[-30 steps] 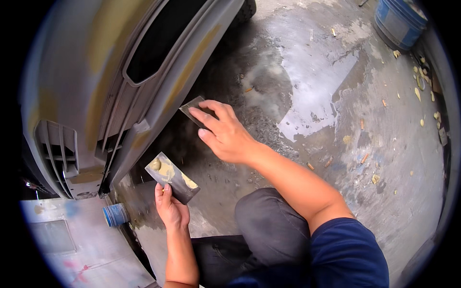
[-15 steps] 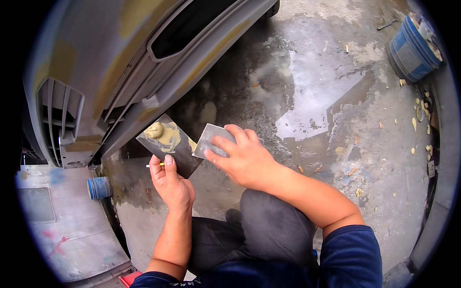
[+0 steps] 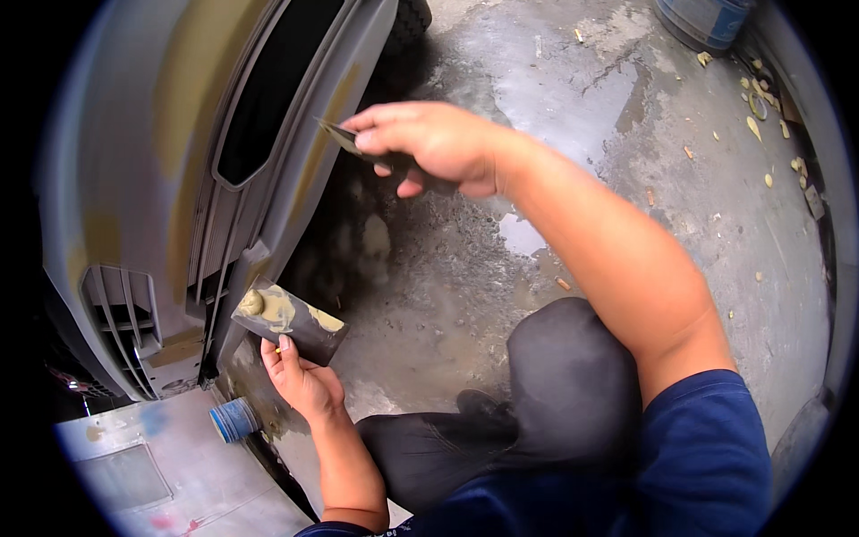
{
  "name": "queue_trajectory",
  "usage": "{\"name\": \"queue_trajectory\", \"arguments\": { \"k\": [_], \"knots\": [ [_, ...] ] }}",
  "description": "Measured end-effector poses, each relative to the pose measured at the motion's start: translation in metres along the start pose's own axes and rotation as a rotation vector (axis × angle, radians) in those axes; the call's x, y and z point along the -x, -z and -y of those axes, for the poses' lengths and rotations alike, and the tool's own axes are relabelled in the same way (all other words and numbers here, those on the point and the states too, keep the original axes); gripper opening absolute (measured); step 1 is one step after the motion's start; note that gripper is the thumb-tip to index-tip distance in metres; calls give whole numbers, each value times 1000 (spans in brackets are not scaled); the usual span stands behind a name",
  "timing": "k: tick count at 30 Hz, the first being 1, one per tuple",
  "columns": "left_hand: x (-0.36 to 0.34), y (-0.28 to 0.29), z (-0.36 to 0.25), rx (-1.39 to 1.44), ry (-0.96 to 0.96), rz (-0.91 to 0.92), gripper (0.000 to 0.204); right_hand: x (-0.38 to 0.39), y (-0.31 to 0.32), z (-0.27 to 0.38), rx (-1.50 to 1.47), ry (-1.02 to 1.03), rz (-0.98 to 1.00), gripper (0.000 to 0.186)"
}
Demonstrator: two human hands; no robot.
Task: The person applies a beige body filler to the rear bumper of a silver car using a metal spreader. They smooth the filler over the surface and into the contours of the bumper vents.
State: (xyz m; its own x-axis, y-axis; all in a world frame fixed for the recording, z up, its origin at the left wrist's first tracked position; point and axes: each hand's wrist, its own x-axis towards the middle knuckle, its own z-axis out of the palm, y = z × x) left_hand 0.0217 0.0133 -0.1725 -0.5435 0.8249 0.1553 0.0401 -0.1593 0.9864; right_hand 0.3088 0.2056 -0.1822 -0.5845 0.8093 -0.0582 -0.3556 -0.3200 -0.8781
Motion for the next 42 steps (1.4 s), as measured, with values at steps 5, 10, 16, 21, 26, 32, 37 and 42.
{"name": "queue_trajectory", "arguments": {
  "k": [5, 10, 16, 21, 26, 32, 37, 42],
  "knots": [
    [3, -3, 0, 103, 98, 16, 30, -14, 43, 68, 306, -21, -3, 48],
    [-3, -14, 5, 247, 188, 5, 30, -12, 56, 79, 313, 40, -47, 49],
    [4, 0, 11, 146, 220, -49, 36, -48, 0, -24, -227, 369, -376, 48],
    [8, 18, 14, 105, 242, 2, 44, -54, -40, -112, 590, 726, -873, 43],
    [5, 23, 29, -22, 249, -78, 43, -75, -14, -124, 887, 902, -823, 50],
    [0, 17, 31, -36, 268, -78, 43, -88, 13, -116, 985, 1018, -786, 51],
    [-2, 13, 32, -54, 274, -75, 44, -94, 15, -112, 1007, 1062, -753, 51],
    [-4, 14, 36, -59, 279, -58, 43, -106, 9, -118, 902, 1064, -753, 48]
  ]
}}
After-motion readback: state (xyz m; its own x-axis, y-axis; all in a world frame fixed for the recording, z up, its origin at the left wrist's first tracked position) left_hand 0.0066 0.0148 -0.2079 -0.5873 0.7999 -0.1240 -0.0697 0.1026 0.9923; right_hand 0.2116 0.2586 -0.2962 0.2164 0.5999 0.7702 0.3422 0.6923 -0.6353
